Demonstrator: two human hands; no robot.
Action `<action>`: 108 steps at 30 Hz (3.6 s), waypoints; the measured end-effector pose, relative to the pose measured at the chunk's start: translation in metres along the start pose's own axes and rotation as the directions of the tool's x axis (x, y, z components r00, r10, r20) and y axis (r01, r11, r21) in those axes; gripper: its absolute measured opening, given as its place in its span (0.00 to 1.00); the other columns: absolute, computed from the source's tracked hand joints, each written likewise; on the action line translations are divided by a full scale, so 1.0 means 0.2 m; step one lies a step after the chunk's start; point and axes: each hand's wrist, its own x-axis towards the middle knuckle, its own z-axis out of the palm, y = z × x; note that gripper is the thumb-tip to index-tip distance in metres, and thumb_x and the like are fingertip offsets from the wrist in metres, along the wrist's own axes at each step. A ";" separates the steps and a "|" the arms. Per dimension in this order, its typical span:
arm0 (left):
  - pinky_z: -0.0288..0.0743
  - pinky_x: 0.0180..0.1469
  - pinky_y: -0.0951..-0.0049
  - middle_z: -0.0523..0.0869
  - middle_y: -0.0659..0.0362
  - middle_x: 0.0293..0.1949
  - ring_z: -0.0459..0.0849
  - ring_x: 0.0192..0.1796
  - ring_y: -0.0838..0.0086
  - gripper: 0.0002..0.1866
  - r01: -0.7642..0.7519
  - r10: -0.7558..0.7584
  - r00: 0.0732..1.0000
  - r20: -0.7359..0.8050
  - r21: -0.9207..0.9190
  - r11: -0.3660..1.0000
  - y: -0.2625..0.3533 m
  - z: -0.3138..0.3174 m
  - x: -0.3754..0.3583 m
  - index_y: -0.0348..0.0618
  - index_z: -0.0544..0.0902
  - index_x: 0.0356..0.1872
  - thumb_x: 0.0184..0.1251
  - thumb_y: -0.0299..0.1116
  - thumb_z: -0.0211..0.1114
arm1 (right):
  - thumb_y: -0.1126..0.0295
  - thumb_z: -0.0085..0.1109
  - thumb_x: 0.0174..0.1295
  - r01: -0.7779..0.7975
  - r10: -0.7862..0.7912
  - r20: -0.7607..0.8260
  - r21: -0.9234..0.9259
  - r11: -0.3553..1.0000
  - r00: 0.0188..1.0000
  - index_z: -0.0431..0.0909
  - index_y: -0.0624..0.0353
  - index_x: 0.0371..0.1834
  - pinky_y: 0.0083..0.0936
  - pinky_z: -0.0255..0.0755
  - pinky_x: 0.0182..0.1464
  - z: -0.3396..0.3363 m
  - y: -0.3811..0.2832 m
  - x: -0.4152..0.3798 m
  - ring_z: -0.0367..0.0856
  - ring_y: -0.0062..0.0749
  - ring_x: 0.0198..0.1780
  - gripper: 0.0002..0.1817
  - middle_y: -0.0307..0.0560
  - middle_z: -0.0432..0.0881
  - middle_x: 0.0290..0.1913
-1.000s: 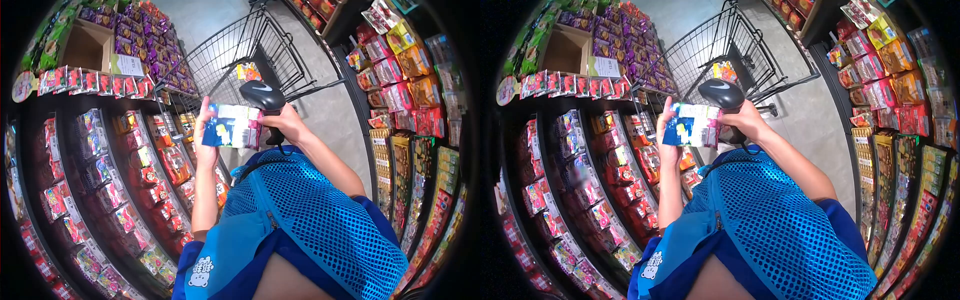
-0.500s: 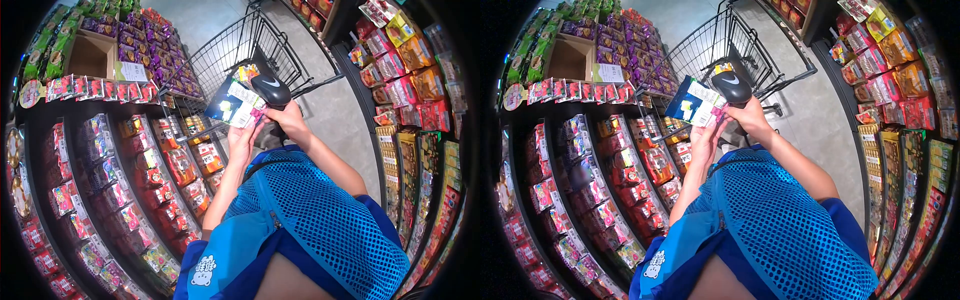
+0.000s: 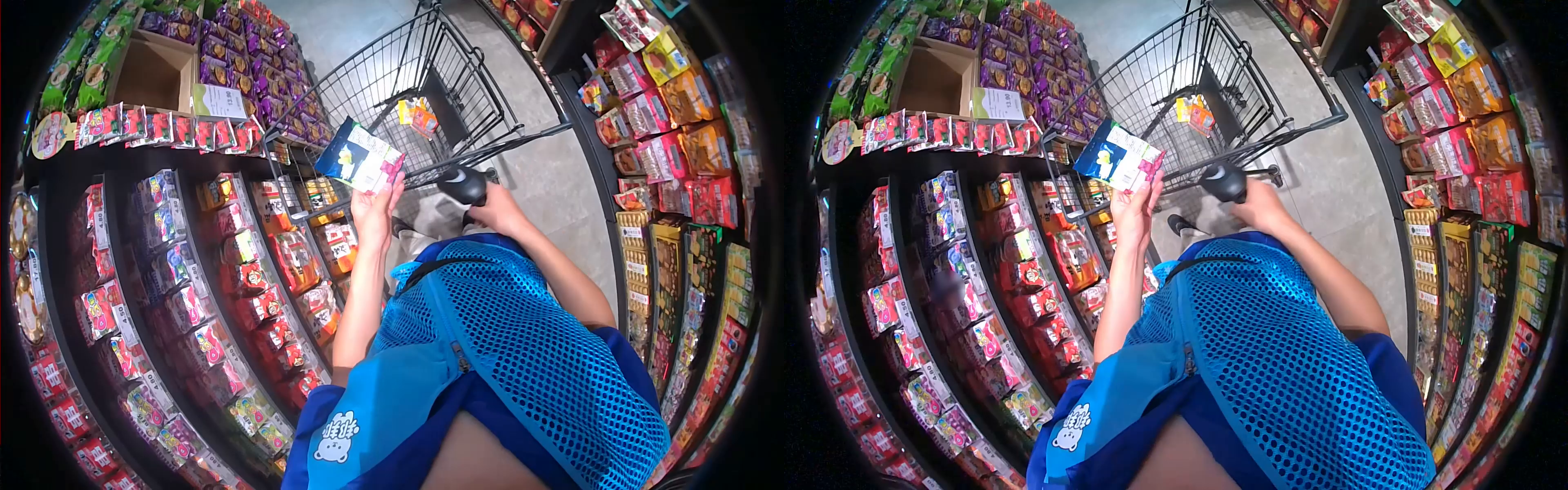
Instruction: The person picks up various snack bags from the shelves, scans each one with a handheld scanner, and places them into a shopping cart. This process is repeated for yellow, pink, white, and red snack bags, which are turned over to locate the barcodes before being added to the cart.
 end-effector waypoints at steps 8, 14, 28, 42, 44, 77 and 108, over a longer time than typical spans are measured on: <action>0.79 0.42 0.80 0.81 0.56 0.56 0.84 0.49 0.75 0.22 -0.075 0.076 0.997 -0.008 0.065 0.995 -0.06 -0.13 0.04 0.41 0.68 0.62 0.69 0.18 0.57 | 0.79 0.57 0.48 0.162 -0.299 0.225 0.478 0.863 0.928 0.79 0.65 0.45 0.22 0.71 0.28 0.11 -0.45 -0.10 0.77 0.18 0.26 0.18 0.41 0.81 0.28; 0.79 0.43 0.79 0.82 0.56 0.54 0.85 0.50 0.72 0.19 -0.068 0.070 0.997 -0.025 0.071 0.995 -0.07 -0.16 0.06 0.40 0.70 0.60 0.69 0.19 0.57 | 0.79 0.58 0.48 0.231 -0.343 0.195 0.438 0.869 0.919 0.79 0.65 0.48 0.21 0.73 0.32 0.10 -0.46 -0.10 0.76 0.15 0.30 0.20 0.40 0.83 0.32; 0.88 0.40 0.69 0.85 0.47 0.47 0.88 0.46 0.59 0.15 0.498 -0.445 0.851 -0.280 0.161 0.852 -0.43 -0.54 0.85 0.27 0.73 0.54 0.67 0.21 0.55 | 0.77 0.63 0.47 -0.092 0.157 -0.280 0.232 0.968 0.947 0.78 0.66 0.44 0.28 0.77 0.33 -0.06 0.22 -0.33 0.83 0.27 0.28 0.17 0.49 0.84 0.29; 0.81 0.45 0.70 0.83 0.52 0.53 0.83 0.55 0.66 0.19 -0.154 0.398 0.904 -0.155 0.751 0.642 -0.45 -0.54 0.27 0.39 0.77 0.56 0.63 0.23 0.62 | 0.73 0.66 0.50 -0.102 0.127 -0.258 0.107 0.989 0.958 0.78 0.67 0.38 0.27 0.75 0.28 -0.01 0.29 -0.22 0.80 0.28 0.23 0.13 0.44 0.82 0.26; 0.81 0.45 0.70 0.83 0.53 0.53 0.83 0.55 0.66 0.18 -0.069 0.402 0.870 -0.286 0.736 0.673 -0.43 -0.70 0.12 0.40 0.78 0.54 0.62 0.22 0.62 | 0.73 0.66 0.49 -0.105 0.111 -0.172 0.040 0.994 0.979 0.79 0.66 0.39 0.28 0.75 0.33 0.01 0.27 -0.16 0.82 0.29 0.27 0.14 0.46 0.83 0.28; 0.73 0.22 0.81 0.83 0.58 0.30 0.81 0.21 0.78 0.11 -0.183 0.412 0.687 -0.598 0.407 0.895 0.35 -1.15 -0.39 0.39 0.72 0.48 0.71 0.29 0.63 | 0.71 0.69 0.48 0.077 -0.076 0.012 -0.250 0.965 0.997 0.80 0.64 0.45 0.32 0.76 0.46 0.33 -0.10 0.08 0.86 0.38 0.40 0.19 0.54 0.87 0.36; 0.66 0.69 0.51 0.68 0.50 0.70 0.71 0.69 0.58 0.35 0.120 -0.087 0.988 0.125 -0.281 0.952 0.18 0.27 -0.19 0.42 0.60 0.72 0.73 0.52 0.53 | 0.80 0.63 0.57 0.366 -0.440 -0.106 0.742 0.562 0.892 0.73 0.66 0.60 0.26 0.70 0.61 0.06 -0.43 -0.01 0.77 0.25 0.56 0.24 0.46 0.81 0.55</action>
